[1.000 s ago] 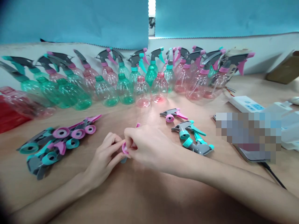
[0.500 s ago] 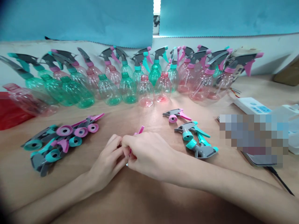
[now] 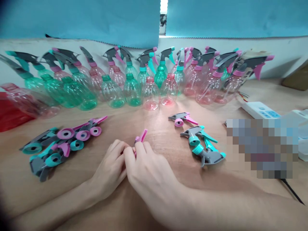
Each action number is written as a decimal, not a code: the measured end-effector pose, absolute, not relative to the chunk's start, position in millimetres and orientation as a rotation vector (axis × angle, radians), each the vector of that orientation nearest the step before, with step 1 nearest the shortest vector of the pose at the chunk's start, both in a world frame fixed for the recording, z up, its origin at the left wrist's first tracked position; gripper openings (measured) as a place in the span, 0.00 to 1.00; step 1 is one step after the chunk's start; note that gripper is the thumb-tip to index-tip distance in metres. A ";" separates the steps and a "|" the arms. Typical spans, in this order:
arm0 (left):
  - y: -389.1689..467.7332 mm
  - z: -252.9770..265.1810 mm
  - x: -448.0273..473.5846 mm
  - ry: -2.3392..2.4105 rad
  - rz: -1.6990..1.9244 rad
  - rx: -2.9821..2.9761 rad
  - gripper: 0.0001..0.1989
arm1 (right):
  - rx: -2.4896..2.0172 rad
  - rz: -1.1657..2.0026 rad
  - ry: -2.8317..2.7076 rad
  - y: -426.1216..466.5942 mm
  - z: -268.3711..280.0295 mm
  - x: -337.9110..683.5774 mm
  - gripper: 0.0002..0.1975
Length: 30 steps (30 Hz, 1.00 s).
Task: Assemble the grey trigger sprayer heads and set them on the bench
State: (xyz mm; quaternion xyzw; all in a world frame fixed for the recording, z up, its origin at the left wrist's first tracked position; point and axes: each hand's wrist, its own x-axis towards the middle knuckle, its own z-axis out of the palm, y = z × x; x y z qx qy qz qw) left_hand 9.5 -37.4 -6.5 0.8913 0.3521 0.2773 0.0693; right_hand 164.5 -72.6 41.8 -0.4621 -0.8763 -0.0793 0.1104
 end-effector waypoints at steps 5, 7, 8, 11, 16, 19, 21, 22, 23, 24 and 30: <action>-37.6 -2.9 11.3 1.108 0.793 2.663 0.06 | -1.358 -0.263 -2.541 -76.2 38.9 161.7 0.18; -38.8 -1.5 12.2 1.125 0.783 2.654 0.07 | -1.359 -0.297 -2.541 -77.2 38.0 161.4 0.19; -39.5 -0.9 12.5 1.135 0.777 2.646 0.07 | -1.353 -0.294 -2.552 -77.5 37.9 161.6 0.19; -41.4 0.5 12.4 1.173 0.745 2.621 0.08 | -1.320 -0.234 -2.576 -76.1 39.5 164.7 0.17; -42.4 0.3 8.9 1.172 0.731 2.618 0.08 | -1.489 -0.193 -2.466 -63.0 50.2 182.9 0.13; -42.0 -0.8 7.4 1.175 0.730 2.607 0.08 | -1.436 -0.001 -2.389 -57.0 56.6 192.6 0.09; -41.7 -1.1 7.0 1.172 0.741 2.613 0.08 | -1.376 0.112 -2.359 -56.2 57.8 194.3 0.06; -41.6 -1.0 6.9 1.170 0.752 2.617 0.09 | -1.360 0.146 -2.354 -56.5 57.3 193.8 0.04; -41.5 -0.9 6.8 1.169 0.756 2.620 0.09 | -1.360 0.165 -2.356 -56.8 56.2 192.6 0.04; -41.5 -0.6 6.7 1.167 0.754 2.621 0.09 | -1.368 0.181 -2.366 -57.0 54.7 191.1 0.05; -41.5 0.4 5.9 1.165 0.726 2.611 0.10 | -1.412 0.428 -2.406 -51.4 52.1 186.0 0.07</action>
